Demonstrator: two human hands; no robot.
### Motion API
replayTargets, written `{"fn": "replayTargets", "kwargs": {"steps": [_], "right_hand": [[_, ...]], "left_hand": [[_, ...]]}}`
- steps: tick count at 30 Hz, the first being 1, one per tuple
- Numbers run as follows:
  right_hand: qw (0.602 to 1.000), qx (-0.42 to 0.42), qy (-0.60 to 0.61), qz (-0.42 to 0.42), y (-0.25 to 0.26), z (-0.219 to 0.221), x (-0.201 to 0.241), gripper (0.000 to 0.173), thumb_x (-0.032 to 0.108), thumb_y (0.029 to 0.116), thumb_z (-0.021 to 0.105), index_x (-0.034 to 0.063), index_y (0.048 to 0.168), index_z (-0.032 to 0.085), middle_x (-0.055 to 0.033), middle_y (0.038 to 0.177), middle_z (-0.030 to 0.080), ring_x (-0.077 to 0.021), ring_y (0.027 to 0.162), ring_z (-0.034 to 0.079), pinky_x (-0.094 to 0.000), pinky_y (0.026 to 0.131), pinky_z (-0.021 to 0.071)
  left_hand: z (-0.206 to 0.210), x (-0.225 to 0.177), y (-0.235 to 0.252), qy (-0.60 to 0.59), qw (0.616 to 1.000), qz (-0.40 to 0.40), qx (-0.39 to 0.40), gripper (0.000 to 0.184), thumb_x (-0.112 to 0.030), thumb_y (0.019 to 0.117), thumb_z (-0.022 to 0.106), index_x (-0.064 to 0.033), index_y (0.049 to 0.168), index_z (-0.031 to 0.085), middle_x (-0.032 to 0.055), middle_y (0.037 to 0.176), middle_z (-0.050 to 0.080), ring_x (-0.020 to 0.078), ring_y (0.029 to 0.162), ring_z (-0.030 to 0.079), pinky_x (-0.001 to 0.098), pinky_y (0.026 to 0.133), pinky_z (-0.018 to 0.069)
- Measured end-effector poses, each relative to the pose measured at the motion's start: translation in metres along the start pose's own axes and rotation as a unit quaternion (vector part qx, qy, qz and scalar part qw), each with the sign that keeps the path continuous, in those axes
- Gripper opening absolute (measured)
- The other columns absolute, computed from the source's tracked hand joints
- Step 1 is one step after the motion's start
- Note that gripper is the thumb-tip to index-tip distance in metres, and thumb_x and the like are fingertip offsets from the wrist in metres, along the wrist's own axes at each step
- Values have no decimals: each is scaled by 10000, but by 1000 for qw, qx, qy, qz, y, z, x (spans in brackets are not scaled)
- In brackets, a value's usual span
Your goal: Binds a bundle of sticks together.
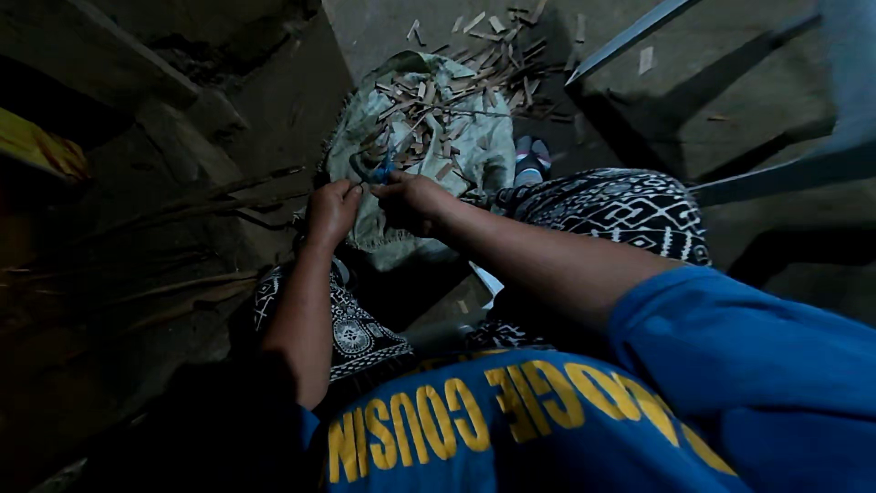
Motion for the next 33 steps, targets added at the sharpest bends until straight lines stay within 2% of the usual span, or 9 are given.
{"fn": "replayTargets", "kwargs": {"steps": [4,10,13,16,19,22,27,29,33], "right_hand": [[993,-106,41,-31,10,-13,14,139,194,1066,546,101,1169,548,20,721,487,-53,485,377,-208,436,339],[971,-194,108,-90,19,-36,28,117,208,1077,540,131,1139,478,10,796,476,-41,507,368,-194,445,332],[980,-160,79,-92,15,-28,20,133,219,1076,536,120,1126,462,22,736,454,-56,491,377,-210,447,363],[996,-60,16,-56,7,-12,5,170,209,1066,536,80,1175,518,11,693,511,-70,488,437,-231,450,397],[1000,12,-17,-15,0,-1,-4,180,186,1084,499,80,1229,509,11,714,487,-62,501,422,-214,455,374],[997,-73,-5,-36,7,-9,5,183,195,1076,521,71,1209,540,8,742,503,-72,530,435,-236,491,408],[960,-228,117,-114,20,-44,35,69,189,1087,500,136,1122,472,37,743,427,-45,509,364,-201,461,344],[967,-200,107,-118,15,-39,32,85,212,1090,499,135,1114,470,34,751,444,-46,508,371,-203,458,355],[996,-47,19,-70,0,-7,5,186,209,1075,507,75,1204,497,11,708,505,-71,497,432,-232,459,399]], "left_hand": [[-5,2,-3,7,1000,-5,-4,292,-205,1090,517,-21,1186,722,152,1004,726,254,916,686,469,899,532],[-7,1,-6,18,1000,-12,-20,287,-189,1086,522,-12,1185,725,176,1080,726,275,995,690,476,945,527],[-6,-3,-7,37,999,-25,-23,292,-181,1088,520,-7,1212,720,191,1185,704,295,1117,665,469,1021,490],[0,-3,-4,42,999,-7,-33,286,-172,1080,537,11,1203,720,198,1236,697,302,1176,656,465,1061,480],[3,-4,-3,41,999,4,-28,294,-180,1079,536,12,1206,718,199,1245,695,311,1198,648,487,1071,469],[-2,-2,-2,26,1000,-12,-8,307,-211,1090,519,-13,1217,715,189,1161,715,298,1086,680,499,1004,504],[-11,4,-6,20,999,-28,-30,298,-203,1088,518,-15,1197,722,177,1101,723,285,1021,684,494,959,513],[-9,4,-7,27,998,-27,-42,303,-207,1084,528,-2,1201,718,196,1131,721,308,1055,689,510,983,514],[2,-3,-3,38,997,-17,-57,282,-182,1073,549,5,1198,718,200,1209,701,313,1153,664,489,1042,491]]}}
Point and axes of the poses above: each hand's wrist, its own y-axis towards the middle knuckle, its own z-axis out of the palm, x = y × z, the point moved 1 cm from there along y, towards the middle knuckle
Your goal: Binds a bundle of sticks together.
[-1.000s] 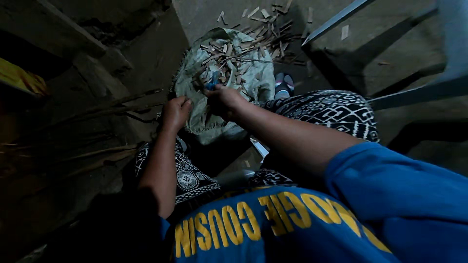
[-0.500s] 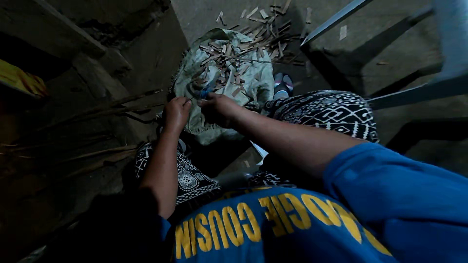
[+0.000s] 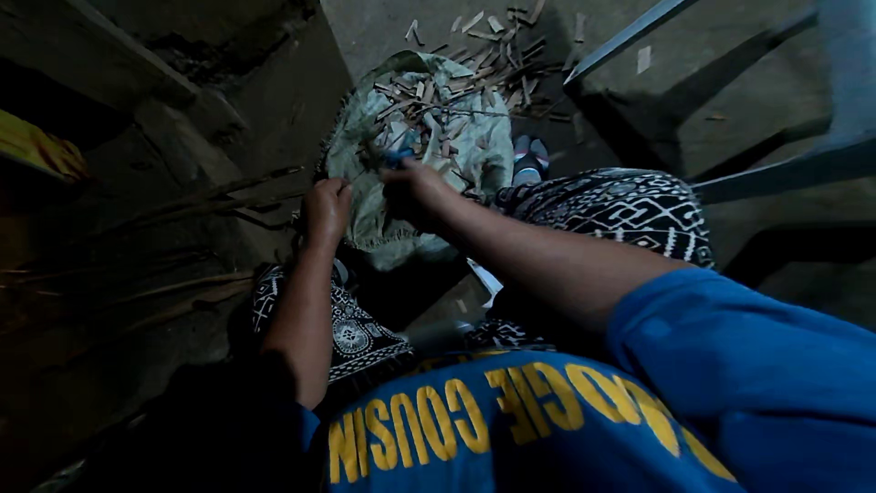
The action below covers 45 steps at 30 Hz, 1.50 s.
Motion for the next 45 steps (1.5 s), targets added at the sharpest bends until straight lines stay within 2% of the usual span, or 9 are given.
{"fn": "replayTargets", "kwargs": {"steps": [5,13,25,29,31,34,35,37,45], "right_hand": [[996,73,-10,53,-4,14,-17,155,167,1088,474,72,1209,497,13,690,456,-68,489,400,-216,454,364],[992,-88,83,19,19,-12,11,68,201,1077,513,137,1082,491,45,686,439,-31,461,344,-186,418,324],[968,-193,144,-69,25,-35,40,70,218,1099,478,159,1103,441,39,681,387,-54,467,334,-199,434,332],[995,-82,43,-43,14,-15,18,133,213,1071,519,114,1138,462,29,710,460,-57,493,402,-216,458,387],[1000,14,-11,4,3,0,2,227,205,1068,516,75,1253,496,-2,737,515,-84,525,458,-248,484,425],[994,86,-26,58,-6,13,-9,199,165,1082,490,79,1262,501,7,718,478,-64,503,415,-217,457,371],[994,85,-18,67,-5,14,-10,169,165,1085,486,84,1232,507,14,703,467,-61,493,400,-211,450,354],[996,62,-5,70,-2,12,-8,157,175,1083,493,81,1204,527,24,677,458,-57,482,386,-208,443,339],[985,-118,128,19,30,-25,19,55,185,1070,521,142,1066,487,40,689,450,-27,452,350,-177,404,332]], "left_hand": [[8,-6,0,17,999,28,-18,246,-105,1046,537,36,1106,729,204,1144,709,317,1105,670,484,998,497],[-3,-4,-4,10,999,18,-28,275,-187,1068,563,10,1157,732,200,1173,704,322,1120,665,494,1014,493],[-8,4,-2,-15,1000,2,-4,288,-200,1071,563,11,1188,719,199,1198,706,306,1125,677,481,1032,502],[-5,2,-1,1,1000,-5,13,294,-195,1078,548,25,1185,712,211,1177,704,314,1115,674,485,1028,496],[-2,-1,0,5,1000,-4,19,289,-189,1082,534,14,1173,718,199,1150,713,305,1083,682,488,1004,508],[0,-4,0,5,1000,11,16,254,-114,1056,515,37,1094,715,206,1107,714,309,1053,678,499,972,501],[0,-5,-1,3,1000,14,18,264,-126,1063,524,34,1137,720,206,1144,717,311,1094,678,498,1006,496],[0,-5,-2,1,1000,19,20,285,-160,1077,531,20,1197,717,198,1190,715,299,1139,675,481,1043,489],[-7,-2,-4,14,1000,23,8,284,-188,1081,533,8,1164,721,195,1122,719,300,1035,690,481,967,519]]}}
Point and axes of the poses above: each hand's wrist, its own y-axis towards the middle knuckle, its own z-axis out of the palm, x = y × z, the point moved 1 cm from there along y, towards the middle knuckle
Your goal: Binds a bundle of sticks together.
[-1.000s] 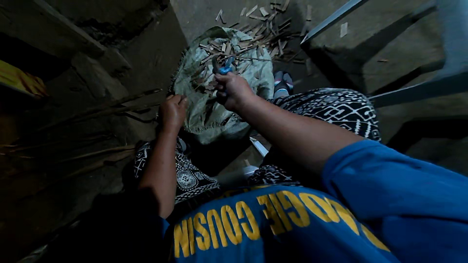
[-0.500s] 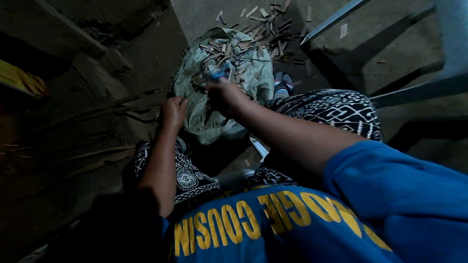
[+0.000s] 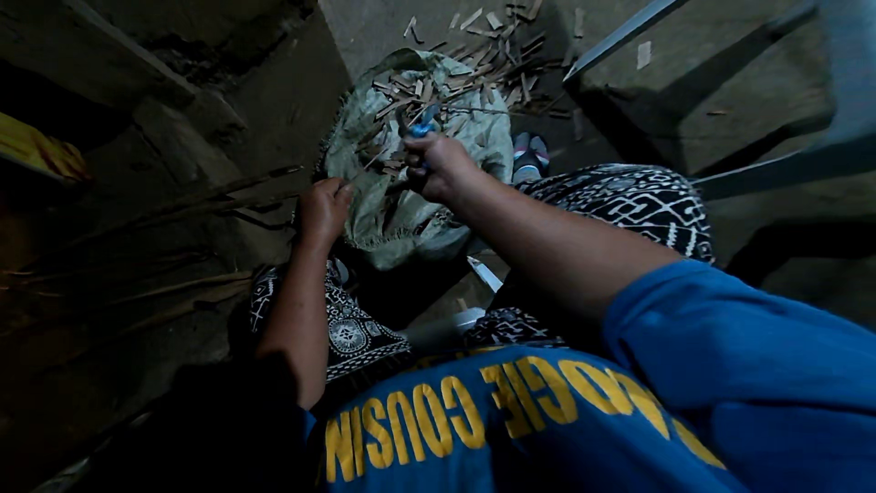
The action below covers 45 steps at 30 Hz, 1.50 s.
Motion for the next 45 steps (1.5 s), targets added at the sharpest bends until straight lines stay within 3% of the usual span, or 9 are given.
{"fn": "replayTargets", "kwargs": {"steps": [10,12,16,20,22,30,35,39,45], "right_hand": [[928,23,-323,-182,-8,-6,-3,502,154,976,663,4,1415,470,-169,1116,638,-221,843,630,-411,754,546],[861,101,-473,-161,-17,2,-14,442,177,961,727,-3,1343,595,-233,1222,661,-356,1099,657,-566,976,514],[770,108,-608,-159,-19,3,-24,313,262,983,679,29,1192,684,-227,1103,698,-430,1076,661,-666,919,495],[851,63,-512,-97,-18,0,-9,372,252,978,700,-33,1215,655,-251,1138,672,-395,1057,656,-614,924,511],[916,57,-395,-48,-23,-2,-5,296,261,1019,639,20,1191,640,-95,856,587,-180,671,531,-371,613,473],[972,188,70,119,-55,5,20,231,284,1064,510,110,932,585,77,541,350,-25,390,305,-176,356,276],[989,129,62,36,-57,-1,30,231,362,1076,511,155,986,560,74,590,388,-34,437,342,-189,408,316],[990,64,18,-128,-55,-6,37,241,286,1115,460,94,1261,465,10,754,431,-77,521,382,-233,481,367],[944,221,-133,-206,-79,-7,32,234,157,1053,584,4,1230,575,-33,875,594,-66,678,530,-249,648,480]], "left_hand": [[-3,0,-1,115,991,-46,52,315,-215,1093,516,-9,1242,701,224,1270,672,388,1213,636,588,1033,477],[3,-6,-3,126,990,-17,56,318,-221,1092,519,-19,1260,699,216,1277,671,393,1208,637,596,1027,482],[15,-15,-8,184,981,50,43,299,-228,1078,544,-48,1232,726,182,1248,704,374,1240,624,590,1086,423],[15,-29,-27,190,946,176,-196,242,-184,1016,619,-98,1198,753,159,1297,688,403,1342,546,635,1132,355],[16,-37,-36,160,919,230,-279,228,-175,1009,627,-96,1176,761,162,1286,695,415,1327,558,619,1126,375],[49,-54,-55,-84,995,-39,-26,428,-120,1017,622,18,1417,556,225,1292,661,334,1160,663,510,1023,519],[49,-66,-62,-171,981,-47,-84,300,-183,1106,496,23,1276,632,131,965,731,167,700,662,342,675,566],[32,-66,-54,-243,962,-89,-94,321,-212,1120,448,8,1236,650,84,945,677,94,641,560,259,599,494],[10,-73,-52,-239,958,-129,-97,272,-199,1101,506,7,1194,658,72,901,614,90,653,513,249,606,460]]}}
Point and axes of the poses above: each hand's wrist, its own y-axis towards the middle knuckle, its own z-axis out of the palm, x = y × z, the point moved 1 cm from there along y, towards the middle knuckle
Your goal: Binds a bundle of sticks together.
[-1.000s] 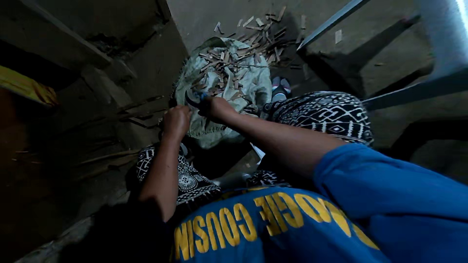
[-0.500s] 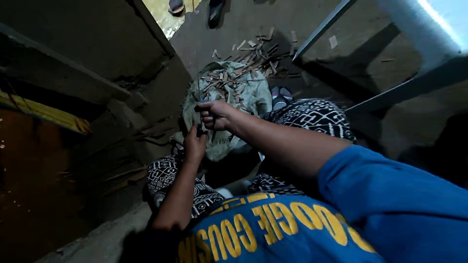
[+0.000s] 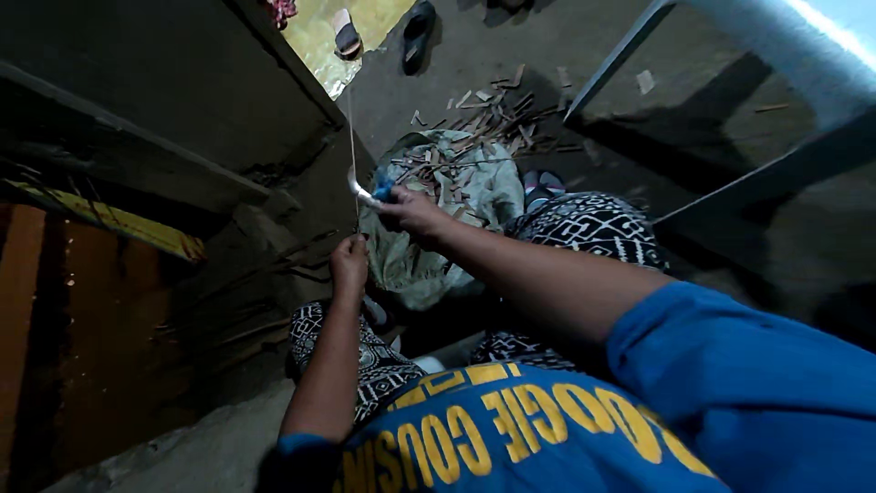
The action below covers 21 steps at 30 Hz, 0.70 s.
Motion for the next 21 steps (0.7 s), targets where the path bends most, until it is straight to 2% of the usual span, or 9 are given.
{"fn": "replayTargets", "kwargs": {"steps": [2,4,8,11,13,15,17,19,21], "right_hand": [[995,57,-78,-2,-3,3,-4,217,117,1031,609,-30,1190,621,-92,960,655,-118,791,609,-311,773,532],[987,85,-133,25,-5,6,-7,229,94,1026,615,-45,1207,635,-140,1032,675,-171,864,645,-370,850,545],[978,77,-182,65,-2,6,-14,205,134,1034,619,-31,1153,639,-141,958,660,-196,805,633,-398,798,540],[939,72,-330,68,-1,5,-13,286,241,1075,556,17,1228,648,-193,1066,698,-337,968,686,-562,903,525],[920,78,-381,51,-4,7,-10,315,251,1093,508,21,1268,634,-231,1148,685,-406,1083,667,-623,959,494],[933,80,-351,32,-9,12,-10,334,247,1092,517,-1,1289,622,-247,1147,675,-404,1080,658,-604,963,492],[957,95,-271,44,-13,16,-13,354,235,1080,555,-8,1333,590,-221,1099,663,-326,962,649,-522,901,512],[974,115,-182,77,-14,19,-17,329,207,1081,548,-1,1335,562,-154,1032,645,-197,823,613,-380,776,526],[977,135,-120,110,-15,19,-19,292,207,1087,529,21,1310,556,-84,926,615,-105,680,540,-277,614,464]], "left_hand": [[-1,-2,0,32,999,18,2,249,-164,1098,493,30,1108,647,72,846,602,93,639,509,254,599,458],[-1,-4,-2,71,997,35,2,248,-150,1099,489,36,1060,647,91,852,631,115,683,550,287,651,485],[0,0,-5,107,991,76,-12,253,-134,1095,497,44,1115,675,117,887,672,143,729,599,320,710,518],[0,3,-7,113,991,71,-16,272,-132,1097,494,45,1210,667,142,940,696,164,769,627,338,744,534],[1,3,-6,115,991,65,-16,280,-146,1100,495,36,1230,663,132,931,695,157,752,618,330,725,527],[0,4,-5,113,991,68,-15,260,-133,1095,497,44,1166,673,128,891,678,160,730,607,334,708,526],[0,5,-5,103,992,70,-18,224,-109,1081,504,43,1025,660,110,816,635,148,677,575,326,667,512],[-1,6,-6,73,995,64,-17,201,-98,1074,510,29,1009,652,82,790,625,111,632,550,287,624,494],[-3,6,-7,59,997,51,-15,189,-83,1069,501,29,1045,652,85,807,633,109,618,542,283,606,489]]}}
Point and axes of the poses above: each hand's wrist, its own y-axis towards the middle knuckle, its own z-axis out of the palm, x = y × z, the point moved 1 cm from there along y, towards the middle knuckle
